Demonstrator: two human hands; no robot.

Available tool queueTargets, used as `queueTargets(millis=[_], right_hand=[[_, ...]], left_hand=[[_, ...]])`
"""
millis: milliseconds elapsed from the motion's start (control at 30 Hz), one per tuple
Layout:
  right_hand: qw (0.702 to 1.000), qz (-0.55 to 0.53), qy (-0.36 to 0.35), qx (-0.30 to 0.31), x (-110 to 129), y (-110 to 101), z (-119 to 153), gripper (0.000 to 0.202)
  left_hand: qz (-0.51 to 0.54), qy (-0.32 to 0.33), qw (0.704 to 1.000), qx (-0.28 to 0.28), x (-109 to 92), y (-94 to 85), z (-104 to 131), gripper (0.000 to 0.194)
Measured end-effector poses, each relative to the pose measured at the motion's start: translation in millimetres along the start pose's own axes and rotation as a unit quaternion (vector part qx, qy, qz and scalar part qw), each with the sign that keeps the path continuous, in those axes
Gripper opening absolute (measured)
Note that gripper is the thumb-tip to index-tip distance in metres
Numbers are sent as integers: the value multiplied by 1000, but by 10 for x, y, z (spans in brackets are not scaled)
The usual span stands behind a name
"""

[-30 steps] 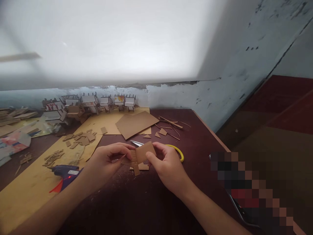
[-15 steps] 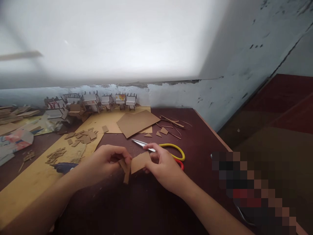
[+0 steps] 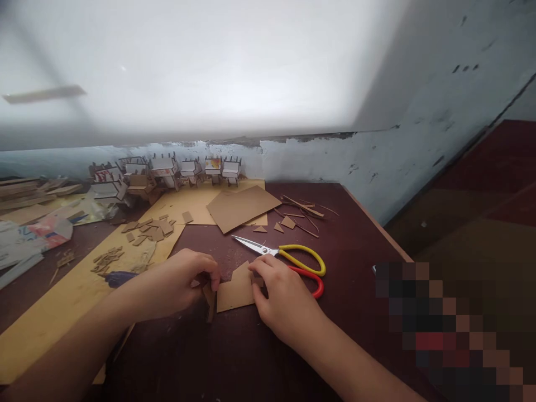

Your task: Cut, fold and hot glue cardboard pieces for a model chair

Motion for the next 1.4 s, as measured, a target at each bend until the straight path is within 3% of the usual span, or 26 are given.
queueTargets(millis=[200, 400, 500, 633, 800, 867, 1000, 1067, 1267, 1400], right_hand=[[999, 34, 15, 1, -66, 53, 8, 30], [997, 31, 72, -9, -128, 28, -22, 53], [997, 28, 64, -14, -112, 9, -39, 37], [995, 37, 63, -70, -83, -116, -32, 12], [987, 19, 68, -141, -38, -316, -15, 15], [991, -5, 60, -117, -16, -312, -18, 20], [998, -61, 10, 23, 49, -116, 14, 15], [996, -60, -14, 57, 73, -39, 52, 12], [997, -44, -4, 64, 60, -18, 54, 16], [990, -111, 50, 69, -43, -47, -17, 15]], left_hand=[[6, 1, 1000, 27, -32, 6, 44, 29], [6, -13, 999, 37, -56, -2, 51, 21], [-2, -2, 999, 38, -71, -2, 34, 22], [-7, -2, 1000, 11, -75, -42, 15, 28], [-19, -3, 999, -33, -90, -116, 10, 22], [-37, -13, 999, -37, -79, -122, 10, 23], [-85, -45, 995, -21, -34, -99, 10, 19], [-108, -60, 992, -14, -15, -91, 13, 18], [-156, -84, 984, 6, 38, -93, 33, 16], [-167, -94, 981, 15, 79, -115, 60, 14]])
Point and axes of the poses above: each hand's wrist, its own z-axis away from the middle knuckle, its own y-axis out of the palm, x = y × z, the point moved 6 cm from there along -z, towards the middle knuckle, and after that the axes turned 5 degrees about y, right-handed, at the moved point
